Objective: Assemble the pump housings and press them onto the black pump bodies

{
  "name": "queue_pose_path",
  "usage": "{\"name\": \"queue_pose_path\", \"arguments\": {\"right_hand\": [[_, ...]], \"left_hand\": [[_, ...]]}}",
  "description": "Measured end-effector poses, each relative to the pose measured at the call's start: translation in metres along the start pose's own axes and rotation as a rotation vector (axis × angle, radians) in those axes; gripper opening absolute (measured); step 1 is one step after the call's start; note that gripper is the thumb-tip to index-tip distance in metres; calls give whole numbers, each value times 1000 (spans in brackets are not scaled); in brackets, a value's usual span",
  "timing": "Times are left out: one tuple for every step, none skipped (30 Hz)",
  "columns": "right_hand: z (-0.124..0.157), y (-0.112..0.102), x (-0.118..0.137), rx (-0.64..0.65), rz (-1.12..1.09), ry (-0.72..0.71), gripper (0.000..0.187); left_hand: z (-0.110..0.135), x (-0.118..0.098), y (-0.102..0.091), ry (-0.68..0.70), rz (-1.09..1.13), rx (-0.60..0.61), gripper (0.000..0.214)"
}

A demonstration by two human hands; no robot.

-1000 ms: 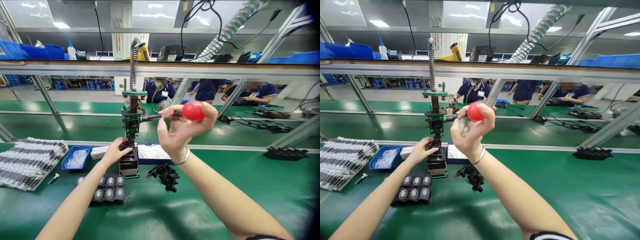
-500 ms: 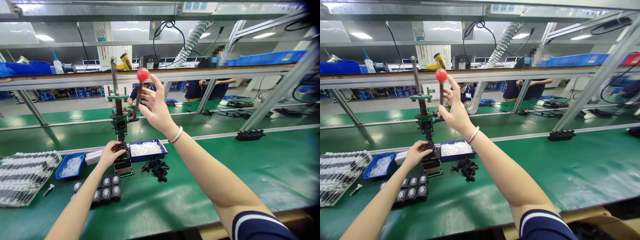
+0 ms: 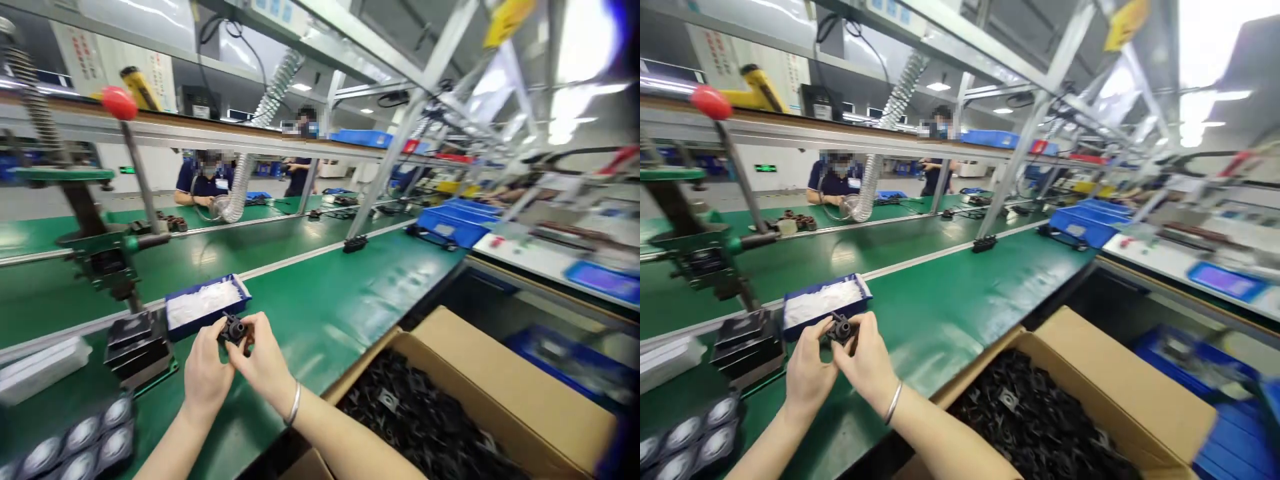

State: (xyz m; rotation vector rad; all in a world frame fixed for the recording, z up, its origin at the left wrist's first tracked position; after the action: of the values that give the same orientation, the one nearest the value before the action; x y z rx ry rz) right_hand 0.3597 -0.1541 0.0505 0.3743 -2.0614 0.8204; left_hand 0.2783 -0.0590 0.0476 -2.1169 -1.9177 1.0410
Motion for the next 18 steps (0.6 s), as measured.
{"name": "queue_pose_path", "arguments": {"right_hand": [[-2,-9,-12,-40,58,12,30],[-5,-21,-26,-73,110,26,29],[-8,-34,-41,-104,155,45,27],[-13,-50,-59,-139,195,70,26],[-18,-66,-78,-175,229,100,24],[-24,-83,-99,-218,260,133,22],[-31,-99,-119,-256,294,165,21],[-37,-113,-139,-277,324,192,21],[-43,-125,-158,-296,351,217,21],[-48,-134,-175,-308,376,234,22],[-52,-141,-189,-315,397,248,23],[-56,-145,-200,-317,417,256,24],[-58,-148,-207,-314,434,261,26],[-60,-150,-212,-308,449,263,28],[-62,-151,-214,-299,463,265,30],[-63,-153,-213,-289,477,266,32],[-65,-156,-210,-283,492,264,35],[-66,-158,-205,-282,509,256,40]], "left_hand": [[0,-4,16,10,9,13,46],[2,-8,32,17,23,36,48],[6,-13,48,24,38,68,50],[12,-17,63,37,53,103,52],[21,-20,77,55,66,146,53],[30,-23,90,81,80,199,54],[40,-26,101,109,95,269,54],[50,-27,111,133,116,350,54],[58,-28,119,151,141,434,54],[65,-28,124,158,169,511,54],[69,-27,127,153,194,571,54],[70,-26,128,140,210,608,54],[70,-26,127,128,218,630,54],[68,-26,126,120,222,647,54],[66,-27,124,116,224,665,54],[64,-28,123,116,226,684,54],[62,-30,121,116,227,705,54],[61,-32,119,113,227,728,54]]}}
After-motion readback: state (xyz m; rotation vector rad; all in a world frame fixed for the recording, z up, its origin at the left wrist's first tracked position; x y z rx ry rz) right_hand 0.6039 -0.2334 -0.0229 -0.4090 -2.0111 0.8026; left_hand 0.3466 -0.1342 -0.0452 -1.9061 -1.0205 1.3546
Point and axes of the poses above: each hand's wrist, its own z-axis away from the middle knuckle, its own y-axis out of the palm, x = y × z, the point moved 3 cm from there along -z, towards the middle knuckle, and after that the axes turned 5 degrees about x, right-handed, at the moved point
